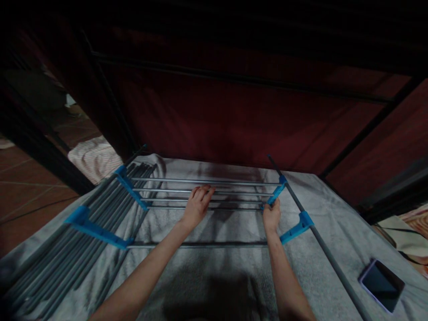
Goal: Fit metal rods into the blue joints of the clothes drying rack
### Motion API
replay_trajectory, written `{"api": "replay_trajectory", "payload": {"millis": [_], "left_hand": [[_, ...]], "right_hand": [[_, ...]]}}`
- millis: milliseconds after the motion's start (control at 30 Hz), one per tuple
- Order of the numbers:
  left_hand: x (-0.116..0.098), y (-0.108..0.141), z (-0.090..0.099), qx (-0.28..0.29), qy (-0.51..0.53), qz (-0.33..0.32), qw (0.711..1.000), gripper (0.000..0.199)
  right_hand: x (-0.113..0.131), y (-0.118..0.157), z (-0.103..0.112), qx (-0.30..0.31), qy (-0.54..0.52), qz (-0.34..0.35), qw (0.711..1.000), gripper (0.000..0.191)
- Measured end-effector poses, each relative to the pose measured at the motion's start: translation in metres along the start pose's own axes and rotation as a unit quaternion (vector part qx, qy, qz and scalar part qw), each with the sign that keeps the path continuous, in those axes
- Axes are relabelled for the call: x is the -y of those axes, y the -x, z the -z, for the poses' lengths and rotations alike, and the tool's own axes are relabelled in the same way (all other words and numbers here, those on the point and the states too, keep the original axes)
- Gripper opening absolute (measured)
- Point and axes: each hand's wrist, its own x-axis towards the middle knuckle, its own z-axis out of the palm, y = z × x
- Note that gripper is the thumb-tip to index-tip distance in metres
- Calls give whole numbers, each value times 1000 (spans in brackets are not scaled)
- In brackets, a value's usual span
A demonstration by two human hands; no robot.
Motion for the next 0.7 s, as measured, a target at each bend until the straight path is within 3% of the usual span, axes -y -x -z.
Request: {"api": "replay_trajectory", "payload": {"millis": [200, 367, 433, 533, 633, 700], "left_hand": [[11, 55, 5, -62, 2, 66, 996, 58], [32, 81, 25, -151, 27, 222, 963, 35], [46, 81, 38, -229, 22, 305, 924, 23], [68, 74, 57, -350, 13, 387, 853, 18], [92, 65, 71, -426, 24, 425, 798, 36], [108, 60, 77, -427, 52, 439, 789, 51]], "right_hand": [[-22, 13, -2, 14, 1, -2, 1000, 49], [-18, 48, -2, -7, 13, 12, 1000, 61], [-1, 63, -1, -5, 26, 55, 998, 57], [42, 74, -1, 32, 23, 180, 983, 49], [95, 71, -5, 41, 19, 289, 956, 47], [125, 64, -12, 42, 34, 347, 936, 48]]}}
